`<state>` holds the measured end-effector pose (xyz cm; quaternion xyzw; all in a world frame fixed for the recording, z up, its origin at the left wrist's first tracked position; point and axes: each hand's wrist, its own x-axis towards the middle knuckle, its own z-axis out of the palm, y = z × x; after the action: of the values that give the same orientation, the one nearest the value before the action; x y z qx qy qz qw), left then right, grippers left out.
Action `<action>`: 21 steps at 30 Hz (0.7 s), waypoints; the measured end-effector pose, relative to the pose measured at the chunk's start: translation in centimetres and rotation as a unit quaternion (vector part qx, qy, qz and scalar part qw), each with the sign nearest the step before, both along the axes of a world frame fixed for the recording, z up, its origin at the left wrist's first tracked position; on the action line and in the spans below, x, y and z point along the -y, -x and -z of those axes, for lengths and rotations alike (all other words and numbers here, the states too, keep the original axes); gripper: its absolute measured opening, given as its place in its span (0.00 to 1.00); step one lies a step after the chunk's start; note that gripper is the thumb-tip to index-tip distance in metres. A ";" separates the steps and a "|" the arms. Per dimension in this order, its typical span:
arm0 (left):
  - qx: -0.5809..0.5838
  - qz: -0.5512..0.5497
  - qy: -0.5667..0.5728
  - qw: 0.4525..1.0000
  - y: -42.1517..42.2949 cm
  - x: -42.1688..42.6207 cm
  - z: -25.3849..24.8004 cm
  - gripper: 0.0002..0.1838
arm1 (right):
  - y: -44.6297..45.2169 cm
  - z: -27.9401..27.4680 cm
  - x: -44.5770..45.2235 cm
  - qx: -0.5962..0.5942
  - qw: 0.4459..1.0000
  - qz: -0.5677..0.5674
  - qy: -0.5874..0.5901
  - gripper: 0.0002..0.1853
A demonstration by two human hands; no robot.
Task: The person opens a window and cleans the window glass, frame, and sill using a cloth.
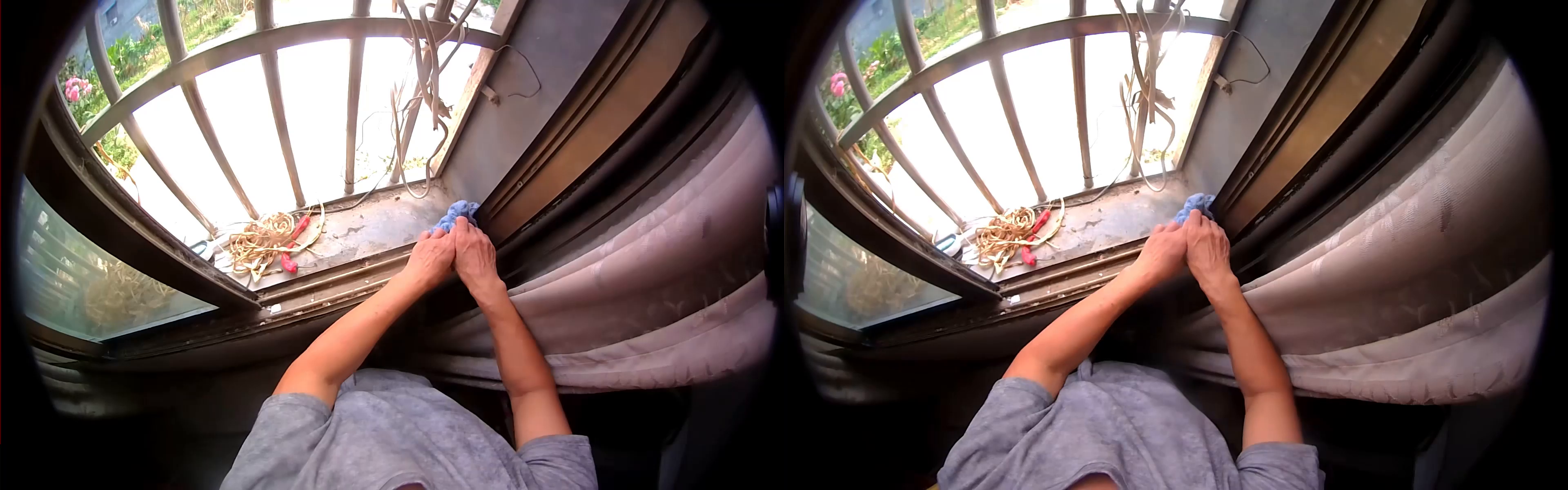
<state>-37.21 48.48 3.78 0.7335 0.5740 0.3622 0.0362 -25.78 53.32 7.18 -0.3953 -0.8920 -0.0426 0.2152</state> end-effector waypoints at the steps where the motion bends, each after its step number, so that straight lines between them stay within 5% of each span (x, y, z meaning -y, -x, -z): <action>1: -0.006 -0.004 0.017 1.000 0.2 -0.1 0.5 0.26 | 0.1 0.4 -0.2 -0.013 0.999 -0.002 0.030 0.06; 3: -0.013 -0.011 0.052 0.999 0.5 -0.4 1.0 0.29 | 0.2 0.5 -0.8 -0.033 0.995 -0.004 0.090 0.09; 7: 0.029 -0.049 0.170 0.984 2.7 1.6 -3.5 0.17 | 0.4 0.3 -1.4 -0.177 0.950 -0.048 0.254 0.13; 9: 0.130 -0.134 0.153 0.970 5.7 3.5 -3.9 0.16 | 1.2 1.9 -0.3 -0.422 0.743 -0.110 0.508 0.16; 10: 0.200 -0.142 0.124 0.961 7.1 4.2 -4.7 0.16 | 1.6 1.0 0.8 -0.532 0.660 -0.119 0.517 0.16; 13: 0.308 -0.091 0.059 0.945 6.6 5.3 -7.4 0.17 | 1.6 -3.9 2.2 -0.577 0.717 -0.145 0.364 0.17; 14: 0.316 -0.062 0.034 0.946 5.5 5.1 -7.9 0.18 | 1.3 -5.7 2.4 -0.554 0.776 -0.151 0.261 0.15; 17: 0.245 -0.007 -0.050 0.968 2.4 4.1 -7.5 0.20 | -0.5 -8.4 2.5 -0.320 0.934 -0.116 -0.113 0.14; 21: 0.103 0.034 0.108 0.988 -1.4 1.5 -2.6 0.19 | -2.2 -3.0 2.7 -0.100 0.991 -0.057 -0.067 0.09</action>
<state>-35.77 46.98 6.34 0.7028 0.5780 0.3704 0.1864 -23.54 50.61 10.20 -0.3306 -0.8823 -0.0506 0.3311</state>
